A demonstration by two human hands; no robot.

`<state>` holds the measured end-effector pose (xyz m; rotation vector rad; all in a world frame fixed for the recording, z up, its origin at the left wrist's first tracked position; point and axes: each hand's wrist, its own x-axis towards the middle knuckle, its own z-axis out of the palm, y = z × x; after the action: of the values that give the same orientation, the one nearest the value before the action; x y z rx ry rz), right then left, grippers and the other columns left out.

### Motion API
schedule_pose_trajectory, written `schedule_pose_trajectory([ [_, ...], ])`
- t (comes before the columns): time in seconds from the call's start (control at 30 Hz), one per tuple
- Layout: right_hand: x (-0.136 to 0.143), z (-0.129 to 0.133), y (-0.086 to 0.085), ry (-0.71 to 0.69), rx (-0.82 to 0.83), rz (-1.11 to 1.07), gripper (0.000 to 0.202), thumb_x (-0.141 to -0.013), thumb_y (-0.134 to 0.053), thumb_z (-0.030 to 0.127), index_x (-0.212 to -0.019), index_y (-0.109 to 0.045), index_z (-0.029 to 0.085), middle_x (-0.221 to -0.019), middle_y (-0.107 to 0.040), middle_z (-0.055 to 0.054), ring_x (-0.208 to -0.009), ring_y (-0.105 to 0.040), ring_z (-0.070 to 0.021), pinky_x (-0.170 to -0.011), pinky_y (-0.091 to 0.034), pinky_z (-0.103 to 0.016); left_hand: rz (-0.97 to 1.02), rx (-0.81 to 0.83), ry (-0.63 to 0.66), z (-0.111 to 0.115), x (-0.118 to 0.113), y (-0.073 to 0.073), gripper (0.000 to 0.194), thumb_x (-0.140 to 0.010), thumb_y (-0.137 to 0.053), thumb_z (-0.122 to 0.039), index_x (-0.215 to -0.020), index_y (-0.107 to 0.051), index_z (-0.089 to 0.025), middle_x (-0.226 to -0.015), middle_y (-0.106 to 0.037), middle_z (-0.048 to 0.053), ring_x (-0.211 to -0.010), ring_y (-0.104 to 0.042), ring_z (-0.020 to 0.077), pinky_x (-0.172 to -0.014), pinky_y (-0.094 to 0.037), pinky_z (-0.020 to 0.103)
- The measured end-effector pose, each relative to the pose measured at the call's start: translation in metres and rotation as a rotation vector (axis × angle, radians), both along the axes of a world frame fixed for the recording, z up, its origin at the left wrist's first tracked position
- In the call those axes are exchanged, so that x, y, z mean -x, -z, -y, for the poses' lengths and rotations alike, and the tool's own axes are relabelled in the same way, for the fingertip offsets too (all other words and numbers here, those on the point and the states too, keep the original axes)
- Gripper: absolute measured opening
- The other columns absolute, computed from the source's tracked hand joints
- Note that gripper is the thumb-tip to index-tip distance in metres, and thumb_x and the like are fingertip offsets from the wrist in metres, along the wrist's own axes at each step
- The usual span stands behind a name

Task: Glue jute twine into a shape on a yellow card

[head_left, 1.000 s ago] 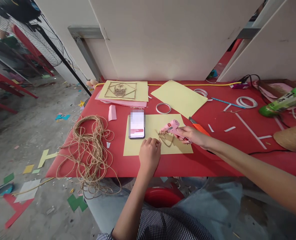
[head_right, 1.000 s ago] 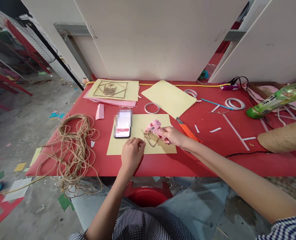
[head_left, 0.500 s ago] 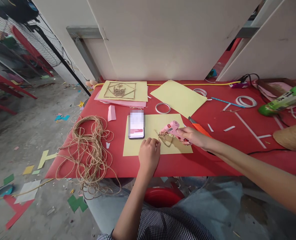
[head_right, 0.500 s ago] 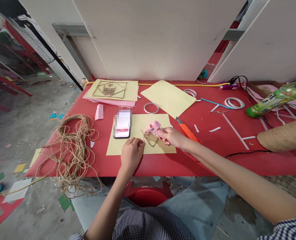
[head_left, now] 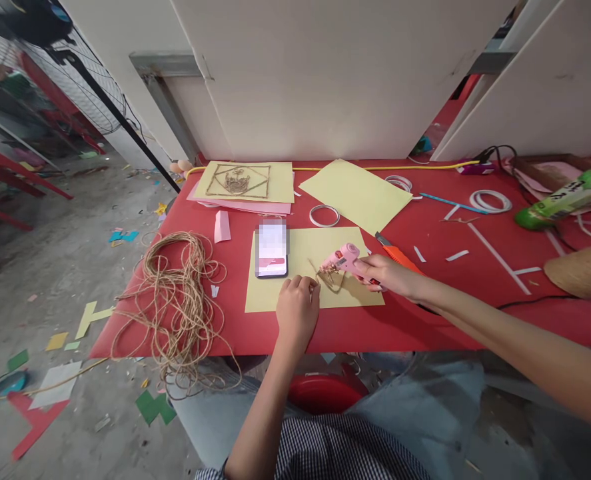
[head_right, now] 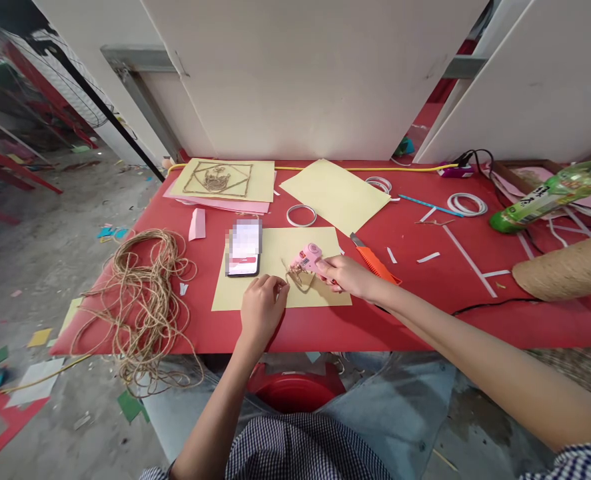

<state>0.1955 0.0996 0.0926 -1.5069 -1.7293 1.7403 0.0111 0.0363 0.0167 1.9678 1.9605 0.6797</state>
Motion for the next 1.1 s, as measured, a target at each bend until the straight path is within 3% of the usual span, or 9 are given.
schedule_pose_trajectory([
  [0.2,-0.004,0.000,0.002,0.003,0.018,-0.002,0.054,-0.069,-0.060,0.072,-0.069,-0.048,0.019,-0.062,-0.038,0.004,-0.050,-0.031,-0.0073,-0.049,-0.021,-0.028,0.000,0.004,-0.004,0.000,0.000,-0.001,0.011,-0.092,-0.057,-0.019,-0.084,-0.065,-0.019,-0.083,-0.066,0.003,-0.081,-0.057,0.0194,-0.070,-0.041,0.030],
  [0.4,-0.012,0.000,0.006,0.125,-0.021,-0.120,0.051,-0.075,-0.058,0.068,-0.079,-0.056,0.017,-0.075,-0.049,-0.001,-0.056,-0.034,-0.0083,-0.051,-0.026,-0.027,-0.006,0.008,-0.001,0.001,0.000,-0.001,0.012,-0.092,-0.055,-0.018,-0.083,-0.064,-0.019,-0.082,-0.065,0.003,-0.080,-0.057,0.0195,-0.069,-0.040,0.030],
  [0.53,-0.013,0.001,0.007,0.055,0.009,-0.101,0.051,-0.078,-0.055,0.067,-0.082,-0.059,0.016,-0.074,-0.052,-0.003,-0.053,-0.033,-0.0080,-0.050,-0.024,-0.028,-0.010,0.004,-0.006,0.001,0.000,-0.001,0.012,-0.092,-0.055,-0.017,-0.083,-0.064,-0.019,-0.083,-0.065,0.003,-0.080,-0.057,0.0199,-0.069,-0.040,0.030],
  [0.77,-0.008,0.000,0.011,0.070,0.025,-0.104,0.058,-0.068,-0.062,0.073,-0.075,-0.056,0.016,-0.070,-0.049,-0.001,-0.055,-0.036,-0.0083,-0.048,-0.020,-0.026,-0.017,-0.004,-0.010,0.000,0.000,-0.001,0.012,-0.092,-0.056,-0.017,-0.083,-0.063,-0.019,-0.082,-0.064,0.003,-0.079,-0.057,0.0196,-0.068,-0.040,0.029],
  [1.1,-0.007,-0.001,0.015,0.081,0.020,-0.068,0.053,-0.073,-0.059,0.069,-0.069,-0.049,0.018,-0.064,-0.047,0.001,-0.046,-0.033,-0.0059,-0.047,-0.020,-0.026,-0.022,0.006,0.000,0.000,0.000,0.000,0.013,-0.093,-0.055,-0.019,-0.084,-0.063,-0.019,-0.082,-0.065,0.003,-0.080,-0.057,0.0197,-0.068,-0.041,0.030],
])
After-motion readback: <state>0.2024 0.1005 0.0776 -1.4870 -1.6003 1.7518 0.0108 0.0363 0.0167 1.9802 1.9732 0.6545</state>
